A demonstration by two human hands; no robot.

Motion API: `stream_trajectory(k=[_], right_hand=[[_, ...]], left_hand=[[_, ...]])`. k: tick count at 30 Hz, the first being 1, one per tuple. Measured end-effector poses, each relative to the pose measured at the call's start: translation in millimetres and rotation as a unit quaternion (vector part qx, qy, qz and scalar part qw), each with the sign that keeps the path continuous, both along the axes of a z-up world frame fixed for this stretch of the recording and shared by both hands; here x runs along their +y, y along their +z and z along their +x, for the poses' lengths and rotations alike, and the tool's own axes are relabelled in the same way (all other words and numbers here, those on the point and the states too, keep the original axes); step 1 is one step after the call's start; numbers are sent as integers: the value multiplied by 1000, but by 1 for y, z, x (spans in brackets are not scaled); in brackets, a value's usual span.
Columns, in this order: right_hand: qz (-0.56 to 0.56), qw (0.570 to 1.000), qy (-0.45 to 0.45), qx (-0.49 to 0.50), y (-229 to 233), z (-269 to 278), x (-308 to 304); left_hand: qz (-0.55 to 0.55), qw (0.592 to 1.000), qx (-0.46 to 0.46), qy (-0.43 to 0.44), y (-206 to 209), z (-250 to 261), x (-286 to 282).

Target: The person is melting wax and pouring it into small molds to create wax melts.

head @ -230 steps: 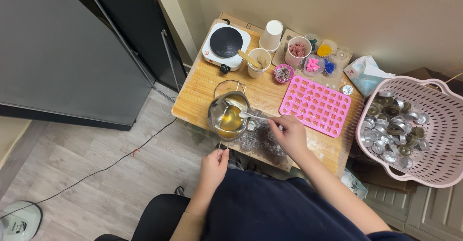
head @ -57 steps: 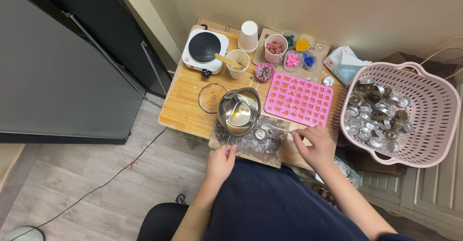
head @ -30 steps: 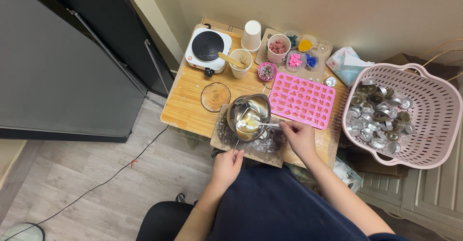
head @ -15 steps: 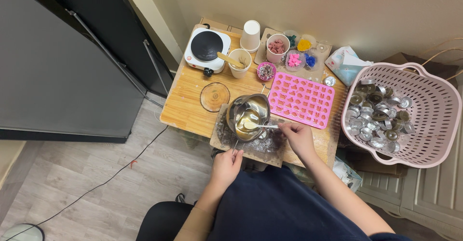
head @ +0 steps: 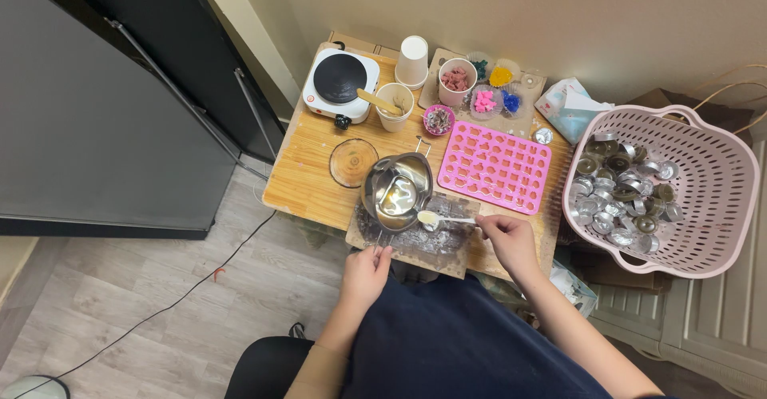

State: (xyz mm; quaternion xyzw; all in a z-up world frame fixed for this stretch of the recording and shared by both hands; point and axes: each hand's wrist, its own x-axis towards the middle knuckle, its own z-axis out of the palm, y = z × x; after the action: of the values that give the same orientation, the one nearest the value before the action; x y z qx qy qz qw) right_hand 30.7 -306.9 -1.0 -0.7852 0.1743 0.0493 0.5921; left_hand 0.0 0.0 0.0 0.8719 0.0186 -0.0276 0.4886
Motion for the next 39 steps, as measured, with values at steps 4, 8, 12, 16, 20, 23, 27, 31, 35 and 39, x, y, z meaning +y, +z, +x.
stream_trajectory(k=[4, 8, 12, 16, 20, 23, 27, 31, 35, 39], right_hand=[[-12, 1000, -5, 10, 1, -7, -5], [-83, 997, -3, 8, 1, -13, -4], [-235, 958, 58, -156, 14, -16, 5], [-340, 905, 104, -234, 42, -17, 19], [-409, 840, 148, -324, 58, -17, 25], [-434, 810, 164, -358, 59, -18, 24], [-427, 822, 135, -351, 66, -18, 26], [-401, 840, 112, -348, 72, -15, 24], [-327, 878, 77, -340, 77, -8, 26], [-271, 909, 64, -309, 72, 3, 34]], left_hand=[[6, 1000, 4, 7, 0, 2, 3], [4, 1000, 13, 13, 2, 2, 4], [10, 1000, 10, 12, 5, 3, 6], [6, 1000, -2, 8, 1, 2, 6], [17, 1000, 13, 9, 4, 3, 6], [12, 1000, 6, 10, 3, 2, 6], [-9, 1000, -10, 14, 2, 1, 7], [-4, 1000, 17, 16, 7, 0, 8], [6, 999, 26, 17, 11, -1, 9], [-3, 1000, 13, 19, 11, -3, 11]])
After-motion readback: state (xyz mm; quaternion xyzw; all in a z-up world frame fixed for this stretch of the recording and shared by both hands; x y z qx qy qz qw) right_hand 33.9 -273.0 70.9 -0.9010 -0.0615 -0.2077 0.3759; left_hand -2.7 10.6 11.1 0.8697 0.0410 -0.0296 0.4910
